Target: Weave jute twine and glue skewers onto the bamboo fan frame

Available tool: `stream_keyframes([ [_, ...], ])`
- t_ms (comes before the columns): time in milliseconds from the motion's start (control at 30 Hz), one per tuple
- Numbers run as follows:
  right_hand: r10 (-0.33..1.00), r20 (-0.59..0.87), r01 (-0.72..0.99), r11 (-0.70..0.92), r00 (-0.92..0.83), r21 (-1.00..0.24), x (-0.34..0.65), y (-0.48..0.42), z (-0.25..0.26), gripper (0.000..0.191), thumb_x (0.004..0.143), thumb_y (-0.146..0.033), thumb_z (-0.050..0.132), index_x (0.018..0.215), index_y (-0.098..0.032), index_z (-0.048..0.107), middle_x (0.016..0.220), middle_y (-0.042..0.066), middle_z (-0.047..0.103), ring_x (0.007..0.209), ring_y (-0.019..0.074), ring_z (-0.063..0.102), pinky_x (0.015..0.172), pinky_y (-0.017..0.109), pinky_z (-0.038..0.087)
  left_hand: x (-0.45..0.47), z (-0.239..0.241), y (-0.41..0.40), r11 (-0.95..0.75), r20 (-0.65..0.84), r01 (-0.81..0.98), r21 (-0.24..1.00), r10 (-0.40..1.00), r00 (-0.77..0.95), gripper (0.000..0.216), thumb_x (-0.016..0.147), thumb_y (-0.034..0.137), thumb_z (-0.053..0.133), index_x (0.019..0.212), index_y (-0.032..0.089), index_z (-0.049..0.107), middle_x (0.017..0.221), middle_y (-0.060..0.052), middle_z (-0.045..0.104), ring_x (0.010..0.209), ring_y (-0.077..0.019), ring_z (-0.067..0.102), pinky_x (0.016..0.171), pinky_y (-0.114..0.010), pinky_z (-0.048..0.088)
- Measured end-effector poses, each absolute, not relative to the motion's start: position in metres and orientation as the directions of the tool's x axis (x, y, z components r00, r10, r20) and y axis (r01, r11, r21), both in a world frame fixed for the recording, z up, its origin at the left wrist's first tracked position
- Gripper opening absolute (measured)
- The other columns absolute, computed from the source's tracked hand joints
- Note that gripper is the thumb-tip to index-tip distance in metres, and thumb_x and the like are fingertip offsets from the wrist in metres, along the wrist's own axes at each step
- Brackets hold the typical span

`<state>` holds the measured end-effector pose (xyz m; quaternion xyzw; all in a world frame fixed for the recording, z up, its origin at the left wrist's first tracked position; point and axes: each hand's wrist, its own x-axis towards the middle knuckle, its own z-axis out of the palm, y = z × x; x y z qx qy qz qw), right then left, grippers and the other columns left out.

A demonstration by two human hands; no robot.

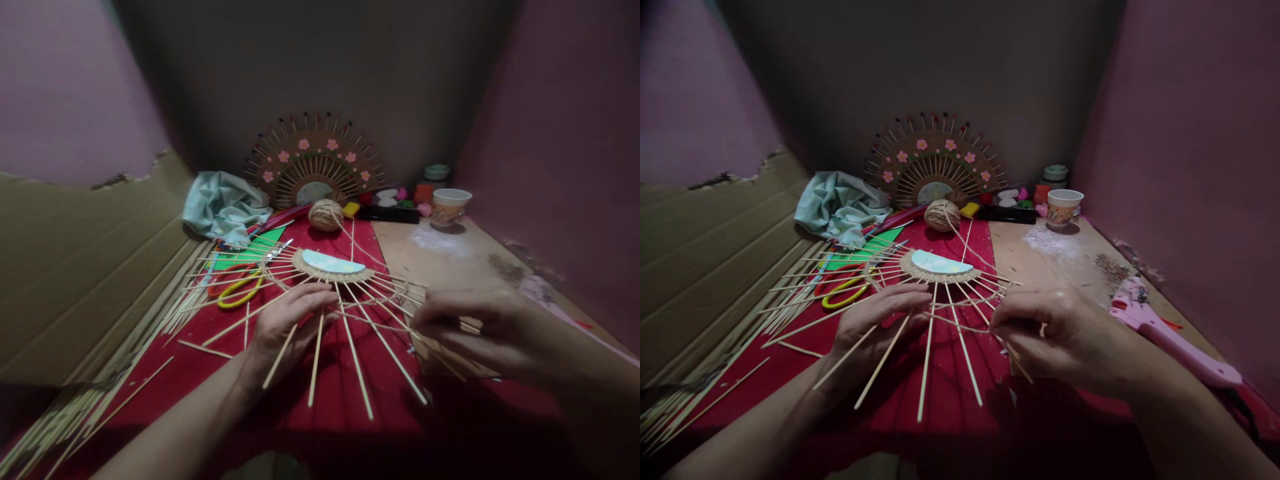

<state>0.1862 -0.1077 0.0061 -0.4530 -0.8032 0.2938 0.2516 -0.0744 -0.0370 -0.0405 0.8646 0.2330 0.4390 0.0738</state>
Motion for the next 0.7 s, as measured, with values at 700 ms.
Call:
stream_keyframes([
  [700,0.804,0.279,0.628,0.587,-0.525,-0.511,0.161,-0.135,0.015,0.019,0.082,-0.013,0.050,0.092,-0.023,0.063,0.083,0.002,0.062,0.075,0.0117,0.057,0.063,0.021,0.044,-0.075,-0.061,-0.029,-0.893,0.729,0.259,0.369,0.451,0.515,0.024,0.080,0.013,0.057,0.099,0.021,0.068,0.101,-0.008,0.065,0.086,-0.0140,0.063,0.071,-0.023,0.054],
])
